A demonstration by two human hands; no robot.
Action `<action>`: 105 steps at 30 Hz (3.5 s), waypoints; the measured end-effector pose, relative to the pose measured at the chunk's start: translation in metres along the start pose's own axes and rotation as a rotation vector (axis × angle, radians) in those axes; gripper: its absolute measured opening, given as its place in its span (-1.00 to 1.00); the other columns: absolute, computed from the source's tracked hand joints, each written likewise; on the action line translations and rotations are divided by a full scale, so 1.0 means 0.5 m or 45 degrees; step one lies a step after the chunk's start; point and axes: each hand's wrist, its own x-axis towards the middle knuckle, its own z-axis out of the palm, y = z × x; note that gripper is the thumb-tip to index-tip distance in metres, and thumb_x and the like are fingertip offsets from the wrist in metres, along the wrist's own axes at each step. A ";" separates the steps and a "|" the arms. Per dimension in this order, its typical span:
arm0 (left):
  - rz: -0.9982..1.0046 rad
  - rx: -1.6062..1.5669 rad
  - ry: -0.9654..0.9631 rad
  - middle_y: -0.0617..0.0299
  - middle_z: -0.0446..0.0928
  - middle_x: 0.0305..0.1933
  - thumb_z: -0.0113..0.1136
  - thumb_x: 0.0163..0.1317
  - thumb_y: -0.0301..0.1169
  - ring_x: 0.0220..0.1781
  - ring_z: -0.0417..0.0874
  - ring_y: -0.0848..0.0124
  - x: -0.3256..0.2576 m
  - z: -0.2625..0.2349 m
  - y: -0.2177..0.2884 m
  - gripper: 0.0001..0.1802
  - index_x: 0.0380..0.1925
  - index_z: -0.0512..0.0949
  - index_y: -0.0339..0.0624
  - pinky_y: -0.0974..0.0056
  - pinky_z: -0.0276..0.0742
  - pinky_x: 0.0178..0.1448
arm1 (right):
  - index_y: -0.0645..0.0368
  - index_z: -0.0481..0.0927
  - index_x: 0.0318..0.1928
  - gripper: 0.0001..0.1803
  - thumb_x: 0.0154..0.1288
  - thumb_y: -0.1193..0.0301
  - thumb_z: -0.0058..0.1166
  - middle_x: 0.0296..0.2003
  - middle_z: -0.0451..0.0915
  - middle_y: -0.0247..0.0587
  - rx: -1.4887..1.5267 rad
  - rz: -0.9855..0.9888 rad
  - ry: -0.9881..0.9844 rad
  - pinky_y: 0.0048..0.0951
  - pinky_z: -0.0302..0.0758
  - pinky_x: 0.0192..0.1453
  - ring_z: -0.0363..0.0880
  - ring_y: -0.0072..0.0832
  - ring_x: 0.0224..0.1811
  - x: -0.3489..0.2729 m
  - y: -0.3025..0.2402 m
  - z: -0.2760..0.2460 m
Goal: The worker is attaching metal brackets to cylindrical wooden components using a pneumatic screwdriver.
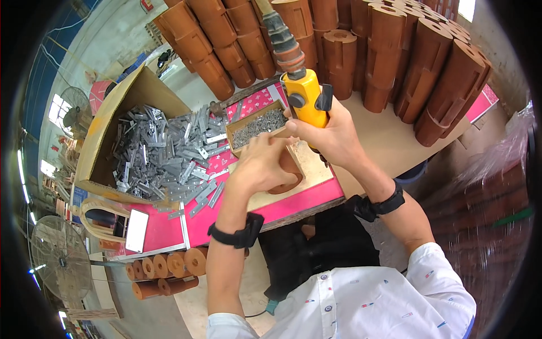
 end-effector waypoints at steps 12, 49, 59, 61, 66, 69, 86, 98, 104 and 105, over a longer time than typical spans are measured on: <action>0.112 -1.172 0.449 -0.05 0.06 0.42 0.46 -0.21 -0.29 0.47 0.09 0.05 -0.055 0.152 -0.105 0.12 0.40 0.06 -0.12 0.06 0.06 0.52 | 0.26 0.46 -0.01 -0.55 0.12 0.42 0.32 -0.28 0.60 -0.34 -0.054 0.005 -0.023 -0.52 0.49 -0.11 0.52 -0.66 -0.23 0.006 0.033 0.022; -1.577 -1.899 2.182 -0.08 0.24 0.31 0.16 0.20 0.14 0.34 0.28 0.03 -0.871 0.423 -0.416 -0.08 0.33 0.14 -0.31 0.05 0.35 0.31 | 0.34 0.44 0.06 -0.68 0.34 0.47 0.04 -0.34 0.55 -0.26 -0.049 0.066 -0.124 -0.66 0.36 -0.35 0.46 -0.65 -0.40 -0.027 0.123 -0.010; -1.716 -1.688 2.163 -0.18 0.25 0.32 -0.02 0.27 0.24 0.34 0.34 0.05 -0.889 0.463 -0.448 -0.03 0.31 0.11 -0.47 -0.01 0.22 0.41 | 0.29 0.27 0.25 -0.51 0.35 0.52 0.02 -0.07 0.52 -0.18 0.007 0.068 -0.146 -0.60 0.44 -0.29 0.48 -0.61 -0.35 -0.031 0.145 -0.029; -1.612 -1.739 2.165 -0.21 0.21 0.35 -0.06 0.31 0.22 0.37 0.31 0.05 -0.890 0.463 -0.447 -0.04 0.32 0.09 -0.49 0.00 0.21 0.41 | 0.29 0.25 0.27 -0.50 0.35 0.52 0.02 -0.07 0.52 -0.17 -0.001 0.084 -0.149 -0.60 0.44 -0.28 0.48 -0.61 -0.34 -0.032 0.149 -0.030; -1.511 -1.728 2.223 -0.18 0.20 0.37 -0.10 0.36 0.13 0.38 0.29 0.06 -0.887 0.478 -0.435 -0.13 0.34 0.07 -0.46 0.01 0.22 0.40 | 0.31 0.23 0.28 -0.48 0.34 0.53 0.00 -0.08 0.52 -0.14 0.008 0.076 -0.154 -0.59 0.44 -0.27 0.49 -0.60 -0.34 -0.038 0.143 -0.017; -1.537 -1.610 2.392 -0.15 0.21 0.38 0.01 0.35 -0.06 0.38 0.29 0.08 -0.885 0.545 -0.439 -0.21 0.36 0.06 -0.41 0.03 0.22 0.39 | 0.31 0.22 0.28 -0.48 0.35 0.53 -0.01 -0.09 0.52 -0.15 -0.016 0.067 -0.151 -0.58 0.44 -0.25 0.49 -0.60 -0.34 -0.037 0.139 -0.020; -1.383 -1.435 3.083 0.01 0.29 0.22 0.39 -0.15 -0.72 0.20 0.42 0.14 -0.673 0.724 -0.542 -0.01 0.27 0.03 -0.19 0.13 0.48 0.21 | 0.33 0.22 0.25 -0.49 0.34 0.51 0.02 -0.12 0.53 -0.15 -0.120 0.066 -0.096 -0.59 0.43 -0.30 0.48 -0.60 -0.37 -0.055 0.125 -0.011; -2.118 -0.775 2.633 0.02 0.42 0.07 0.27 0.02 -0.64 0.05 0.50 0.20 -0.630 0.669 -0.459 -0.33 0.18 0.24 -0.28 0.23 0.57 0.01 | 0.30 0.17 0.30 -0.43 0.33 0.53 0.01 -0.12 0.53 -0.13 -0.113 0.090 -0.077 -0.58 0.42 -0.27 0.49 -0.57 -0.37 -0.057 0.124 -0.021; -2.233 -0.693 2.561 0.01 0.44 0.05 0.24 0.06 -0.59 0.00 0.52 0.19 -0.616 0.598 -0.420 -0.39 0.16 0.28 -0.30 0.24 0.57 -0.01 | 0.31 0.17 0.30 -0.43 0.33 0.52 0.01 -0.13 0.53 -0.13 -0.124 0.083 -0.102 -0.56 0.42 -0.26 0.48 -0.58 -0.37 -0.056 0.118 -0.019; -2.253 -0.678 2.552 0.01 0.44 0.05 0.24 0.07 -0.58 0.00 0.52 0.19 -0.611 0.584 -0.416 -0.40 0.15 0.29 -0.30 0.24 0.57 -0.02 | 0.31 0.17 0.30 -0.43 0.33 0.52 0.01 -0.13 0.53 -0.14 -0.117 0.078 -0.106 -0.56 0.41 -0.26 0.48 -0.58 -0.37 -0.055 0.120 -0.020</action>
